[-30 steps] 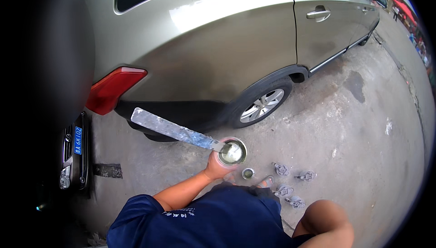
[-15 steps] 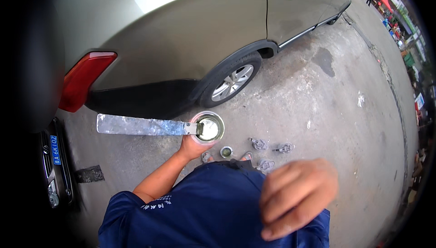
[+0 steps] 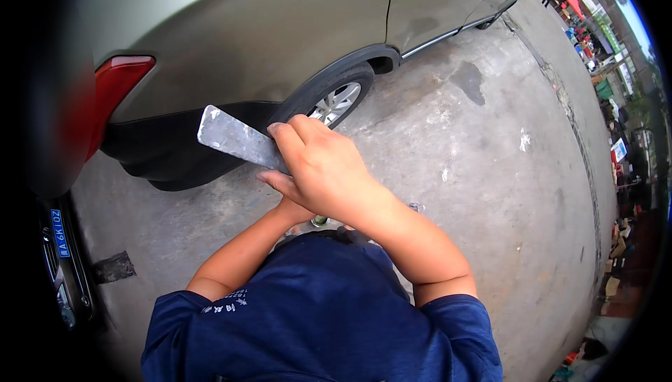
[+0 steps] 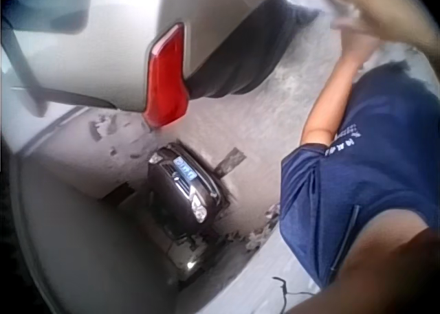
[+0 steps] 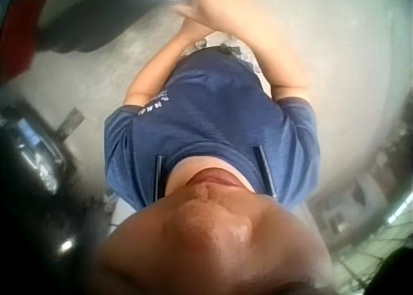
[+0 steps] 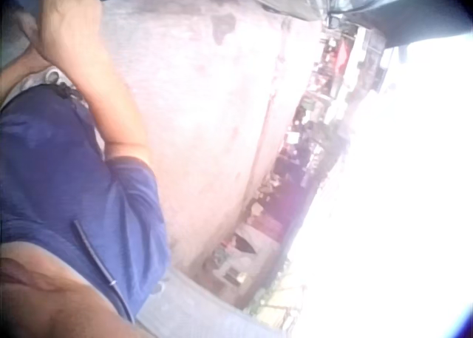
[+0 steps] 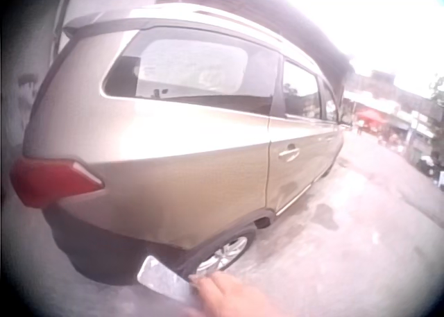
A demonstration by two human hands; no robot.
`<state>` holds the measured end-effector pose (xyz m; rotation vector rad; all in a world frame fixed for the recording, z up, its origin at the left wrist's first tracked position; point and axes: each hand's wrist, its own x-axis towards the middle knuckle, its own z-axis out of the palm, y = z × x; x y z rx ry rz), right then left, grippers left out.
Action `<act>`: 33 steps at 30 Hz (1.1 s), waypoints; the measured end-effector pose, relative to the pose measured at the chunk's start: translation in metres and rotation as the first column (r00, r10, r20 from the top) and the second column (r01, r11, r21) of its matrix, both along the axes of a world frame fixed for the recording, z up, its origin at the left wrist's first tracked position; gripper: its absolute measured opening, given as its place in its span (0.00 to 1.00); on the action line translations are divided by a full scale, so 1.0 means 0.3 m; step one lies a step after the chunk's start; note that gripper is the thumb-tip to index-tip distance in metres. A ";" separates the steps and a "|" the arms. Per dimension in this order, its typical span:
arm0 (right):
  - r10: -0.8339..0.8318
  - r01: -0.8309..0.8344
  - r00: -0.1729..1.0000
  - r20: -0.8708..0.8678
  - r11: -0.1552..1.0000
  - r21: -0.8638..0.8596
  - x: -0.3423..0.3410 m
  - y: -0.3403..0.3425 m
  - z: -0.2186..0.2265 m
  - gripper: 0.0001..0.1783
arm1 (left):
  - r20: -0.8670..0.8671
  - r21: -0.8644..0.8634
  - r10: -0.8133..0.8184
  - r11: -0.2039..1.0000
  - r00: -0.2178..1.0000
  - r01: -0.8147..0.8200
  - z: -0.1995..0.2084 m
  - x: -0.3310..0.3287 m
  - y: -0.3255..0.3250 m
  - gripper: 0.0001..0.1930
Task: The person uses a putty knife to apply a white substance from a small metal can onto the rear bumper of a beige SUV. They repeatedly dip the tool into the can and spread the substance along the lower edge of the bumper, occasionally wiping the tool on the can's rim.
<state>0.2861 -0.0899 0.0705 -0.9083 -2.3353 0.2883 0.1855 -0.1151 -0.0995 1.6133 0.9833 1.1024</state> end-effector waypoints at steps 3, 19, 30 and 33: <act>-0.091 0.090 0.994 0.052 0.995 0.035 0.001 -0.020 0.007 0.22 | -0.005 0.025 0.049 0.999 0.999 -0.049 -0.028 -0.003 0.006 0.36; -0.282 0.253 0.920 -0.271 0.958 -0.138 0.201 -0.024 0.052 0.04 | -0.104 0.146 0.213 0.969 0.971 -0.197 0.013 -0.081 0.008 0.37; -0.259 0.244 0.929 -0.265 0.966 -0.088 0.182 -0.055 0.033 0.05 | -0.076 0.003 0.136 0.991 0.988 -0.136 0.030 -0.054 -0.006 0.36; -0.037 0.038 0.996 -0.087 0.999 0.017 0.147 -0.109 0.031 0.06 | -0.077 -0.029 0.101 0.994 0.992 -0.104 0.001 -0.066 0.000 0.41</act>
